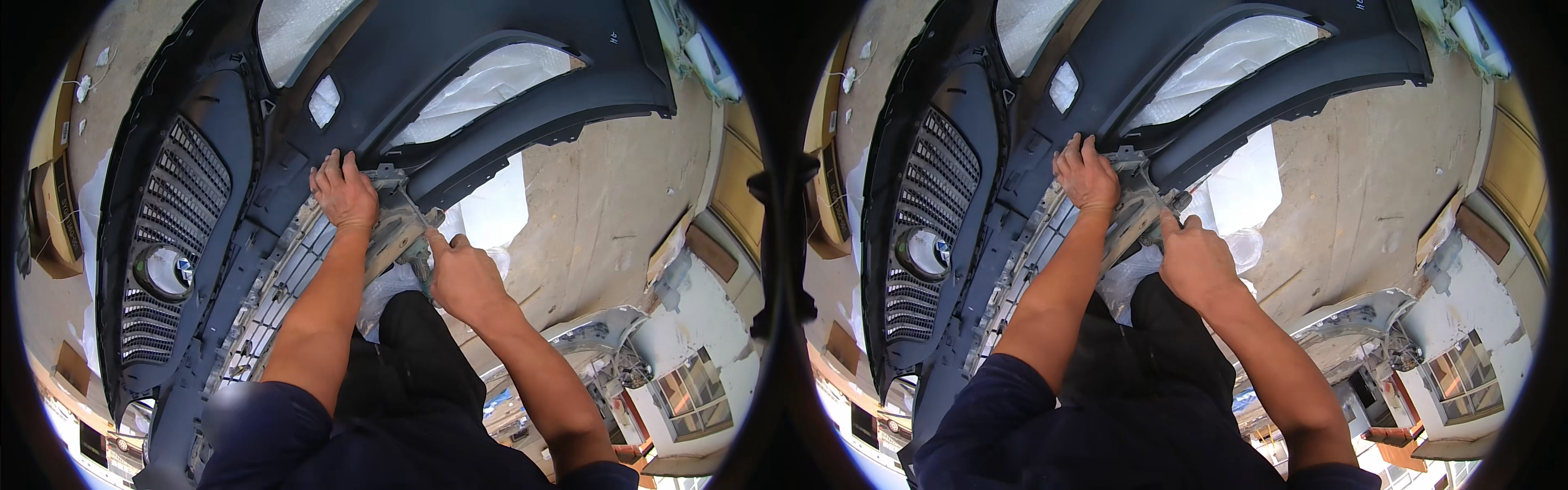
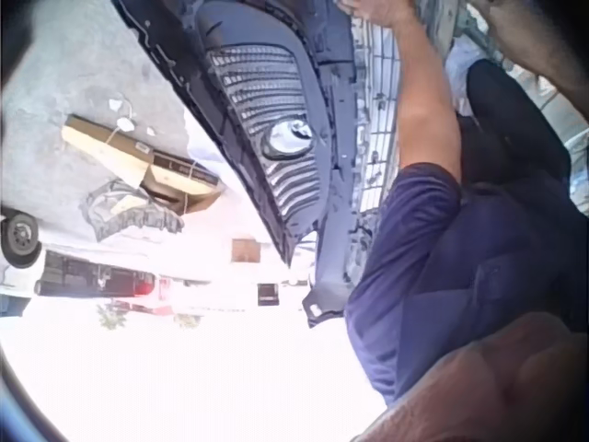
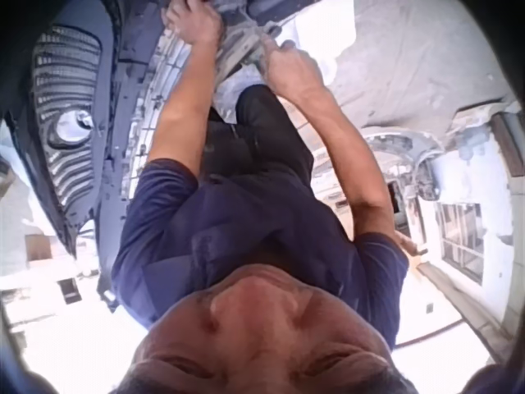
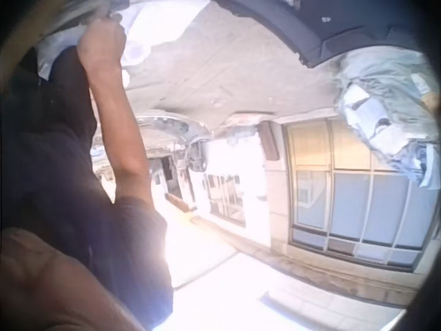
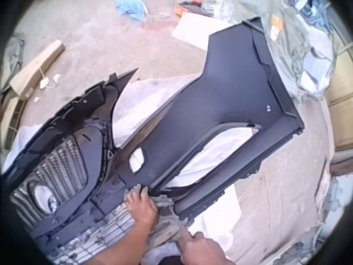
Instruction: The person uses a cordless drill to fasten screws into a car bumper assembly laid on a protective sheet. They then attach a metal bracket to the bumper and handle a separate metal trim piece.
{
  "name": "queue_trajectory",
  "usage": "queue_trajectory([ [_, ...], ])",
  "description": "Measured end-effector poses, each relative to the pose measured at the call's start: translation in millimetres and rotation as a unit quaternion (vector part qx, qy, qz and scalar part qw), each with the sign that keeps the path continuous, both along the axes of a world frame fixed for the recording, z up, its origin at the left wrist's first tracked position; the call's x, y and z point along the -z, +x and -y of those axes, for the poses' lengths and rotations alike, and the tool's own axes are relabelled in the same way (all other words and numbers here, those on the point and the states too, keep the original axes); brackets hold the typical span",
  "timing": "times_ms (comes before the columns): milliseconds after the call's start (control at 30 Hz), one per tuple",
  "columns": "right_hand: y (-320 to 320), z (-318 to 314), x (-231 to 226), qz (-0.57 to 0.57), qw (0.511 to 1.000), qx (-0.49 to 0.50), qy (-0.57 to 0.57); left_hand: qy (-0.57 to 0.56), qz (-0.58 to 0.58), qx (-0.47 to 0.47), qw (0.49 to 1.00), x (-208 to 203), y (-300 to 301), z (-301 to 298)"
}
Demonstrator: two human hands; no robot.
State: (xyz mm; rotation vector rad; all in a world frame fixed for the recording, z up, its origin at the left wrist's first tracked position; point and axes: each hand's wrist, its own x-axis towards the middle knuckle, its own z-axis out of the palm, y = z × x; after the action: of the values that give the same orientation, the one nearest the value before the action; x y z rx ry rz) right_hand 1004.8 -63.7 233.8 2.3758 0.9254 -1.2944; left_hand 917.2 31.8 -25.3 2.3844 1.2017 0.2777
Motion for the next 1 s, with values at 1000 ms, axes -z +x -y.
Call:
queue_trajectory([
  [1000, -3, -18, 21, -0.042, 0.996, 0.022, -0.071, -0.004, -0.003, -0.002, 1.0, 2, -1, 1],
])
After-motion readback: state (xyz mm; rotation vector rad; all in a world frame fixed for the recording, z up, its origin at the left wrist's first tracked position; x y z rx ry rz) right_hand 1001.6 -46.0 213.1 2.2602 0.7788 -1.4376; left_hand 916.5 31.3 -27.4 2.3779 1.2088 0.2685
